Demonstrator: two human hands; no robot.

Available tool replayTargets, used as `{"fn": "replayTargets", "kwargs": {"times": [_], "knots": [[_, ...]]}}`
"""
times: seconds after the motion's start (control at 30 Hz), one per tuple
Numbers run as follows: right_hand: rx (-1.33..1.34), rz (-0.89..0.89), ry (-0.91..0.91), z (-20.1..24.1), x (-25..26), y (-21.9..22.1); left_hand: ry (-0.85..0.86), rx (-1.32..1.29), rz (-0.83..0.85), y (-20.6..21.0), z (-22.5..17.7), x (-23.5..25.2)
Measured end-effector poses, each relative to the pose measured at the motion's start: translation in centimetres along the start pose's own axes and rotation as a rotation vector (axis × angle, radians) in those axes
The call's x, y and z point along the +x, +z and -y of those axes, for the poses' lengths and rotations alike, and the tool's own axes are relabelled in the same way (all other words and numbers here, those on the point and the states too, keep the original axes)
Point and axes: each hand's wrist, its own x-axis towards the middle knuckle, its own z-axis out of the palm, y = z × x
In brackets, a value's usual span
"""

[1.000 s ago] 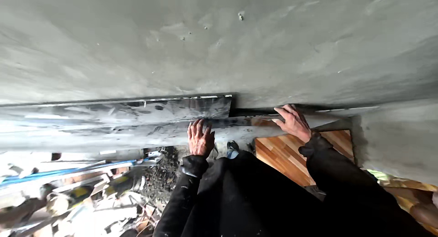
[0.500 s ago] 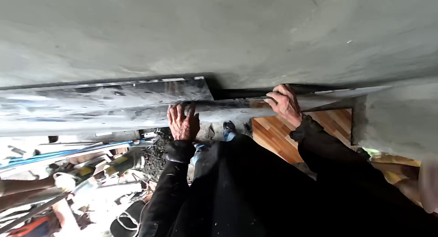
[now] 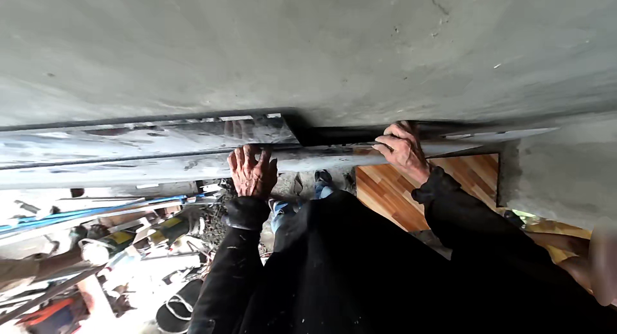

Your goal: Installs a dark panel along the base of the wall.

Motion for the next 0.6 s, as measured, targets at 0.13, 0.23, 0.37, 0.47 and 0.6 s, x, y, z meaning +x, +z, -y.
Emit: {"fn": "replayTargets", "kwargs": {"times": [0.13, 0.23, 0.37, 0.47, 0.6], "knots": [[-0.003, 0.023, -0.036, 0.0, -0.4, -0.3, 0.044, -0.019, 0.022, -0.4, 0.3, 0.0], [0.002, 0.028, -0.048, 0.0, -0.5, -0.4, 0.043, -0.039, 0.054, -0.6, 0.4, -0.1], [-0.019, 0.048, -0.058, 0.1, -0.7, -0.8, 0.028, -0.109, 0.049, -0.7, 0.4, -0.2], [-0.009, 0.042, -0.065, -0.1, -1.2, -0.5, 0.012, -0.160, 0.054, -0.4, 0.9, -0.4], [-0.011, 0.043, -0.075, 0.5, -1.8, -0.8, -0.027, -0.151, 0.136, 0.1, 1.3, -0.9]]}}
